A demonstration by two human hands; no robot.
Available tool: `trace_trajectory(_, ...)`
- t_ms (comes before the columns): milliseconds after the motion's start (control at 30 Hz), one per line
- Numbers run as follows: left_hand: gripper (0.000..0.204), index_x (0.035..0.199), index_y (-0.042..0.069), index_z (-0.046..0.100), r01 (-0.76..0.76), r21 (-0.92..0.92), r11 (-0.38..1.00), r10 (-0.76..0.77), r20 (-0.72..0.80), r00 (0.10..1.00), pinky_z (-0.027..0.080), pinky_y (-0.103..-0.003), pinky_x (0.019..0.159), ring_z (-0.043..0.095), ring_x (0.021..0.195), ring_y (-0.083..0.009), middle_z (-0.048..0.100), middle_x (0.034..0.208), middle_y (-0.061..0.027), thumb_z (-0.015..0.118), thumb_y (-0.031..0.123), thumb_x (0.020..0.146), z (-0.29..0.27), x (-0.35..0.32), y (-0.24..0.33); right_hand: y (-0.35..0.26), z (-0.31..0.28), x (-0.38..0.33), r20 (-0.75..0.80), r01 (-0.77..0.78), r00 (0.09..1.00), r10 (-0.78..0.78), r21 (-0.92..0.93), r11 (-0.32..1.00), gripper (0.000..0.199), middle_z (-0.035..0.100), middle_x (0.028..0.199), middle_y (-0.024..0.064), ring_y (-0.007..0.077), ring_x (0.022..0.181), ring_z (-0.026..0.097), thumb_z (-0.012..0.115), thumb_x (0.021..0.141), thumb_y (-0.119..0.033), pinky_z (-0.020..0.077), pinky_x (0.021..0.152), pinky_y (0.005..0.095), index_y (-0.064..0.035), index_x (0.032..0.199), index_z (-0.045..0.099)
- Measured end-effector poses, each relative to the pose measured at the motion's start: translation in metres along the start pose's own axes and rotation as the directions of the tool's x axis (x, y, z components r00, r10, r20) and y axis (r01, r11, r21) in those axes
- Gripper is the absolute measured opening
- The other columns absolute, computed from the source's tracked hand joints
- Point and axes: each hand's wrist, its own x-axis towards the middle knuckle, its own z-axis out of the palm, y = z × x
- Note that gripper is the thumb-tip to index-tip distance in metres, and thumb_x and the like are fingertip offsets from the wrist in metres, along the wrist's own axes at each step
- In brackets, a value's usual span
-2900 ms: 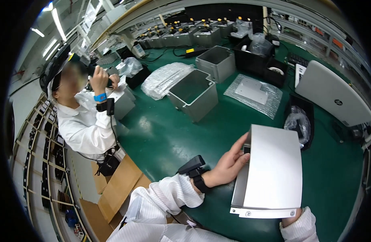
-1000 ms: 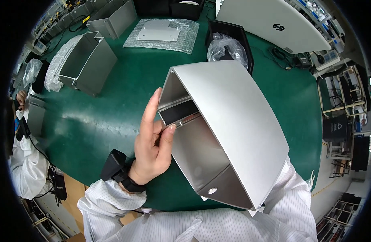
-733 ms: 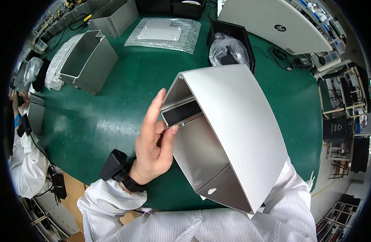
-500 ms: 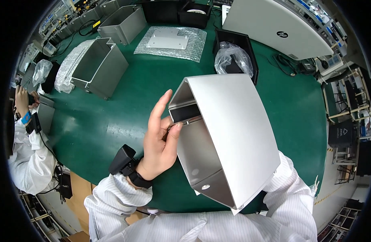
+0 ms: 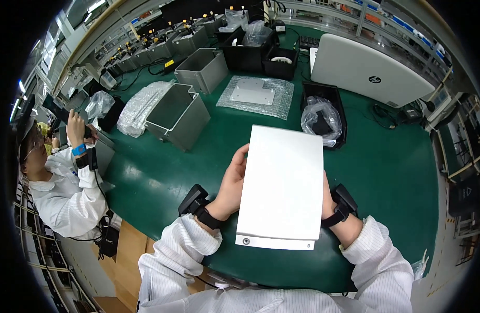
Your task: The person peels a strip of tape and applies it to the interior of a metal housing, then removes a white protective wrapper from another housing. After discarding the wrapper into a bin, the person applies a second strip of tape to the interior of the second housing.
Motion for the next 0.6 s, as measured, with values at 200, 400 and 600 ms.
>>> trace_trajectory(200, 0.054, 0.148, 0.004, 0.035, 0.074, 0.008, 0.997, -0.074, 0.015, 0.997, 0.042, -0.032, 0.108, 0.051, 0.129, -0.0183, 0.052, 0.141, -0.0099, 0.057, 0.003, 0.099, -0.006, -0.004, 0.003, -0.008, 0.006, 0.000, 0.047, 0.123, 0.992, -0.118, -0.585, 0.802, 0.016, 0.074, 0.096, 0.0042, 0.0084, 0.084, 0.067, 0.068, 0.092, -0.003, 0.0548, 0.074, 0.0260, 0.0018, 0.107, 0.070)
trace_trajectory(400, 0.050, 0.148, 0.007, 0.036, -0.059, 0.017, 0.998, 0.060, -0.032, 0.998, 0.043, -0.036, 0.107, 0.049, 0.132, -0.0225, 0.051, 0.141, -0.0133, 0.054, 0.016, 0.102, -0.032, 0.006, 0.005, -0.002, 0.009, 0.003, -0.013, 0.094, 0.993, -0.113, -0.467, 0.879, 0.015, 0.071, 0.088, -0.0004, 0.0029, 0.075, 0.058, 0.063, 0.098, -0.008, 0.0484, 0.065, 0.0217, 0.0014, 0.105, 0.071)
trace_trajectory(600, 0.054, 0.147, 0.008, 0.037, -0.265, 0.153, 0.952, 0.292, -0.196, 0.936, 0.036, -0.047, 0.112, 0.043, 0.139, -0.0298, 0.045, 0.148, -0.0168, 0.043, 0.042, 0.106, -0.029, -0.043, 0.066, -0.008, 0.013, 0.002, 0.042, 0.164, 0.983, -0.176, -0.618, 0.769, 0.019, 0.077, 0.089, 0.0073, 0.0057, 0.074, 0.067, 0.067, 0.096, -0.013, 0.0498, 0.062, 0.0228, 0.0010, 0.084, 0.066)
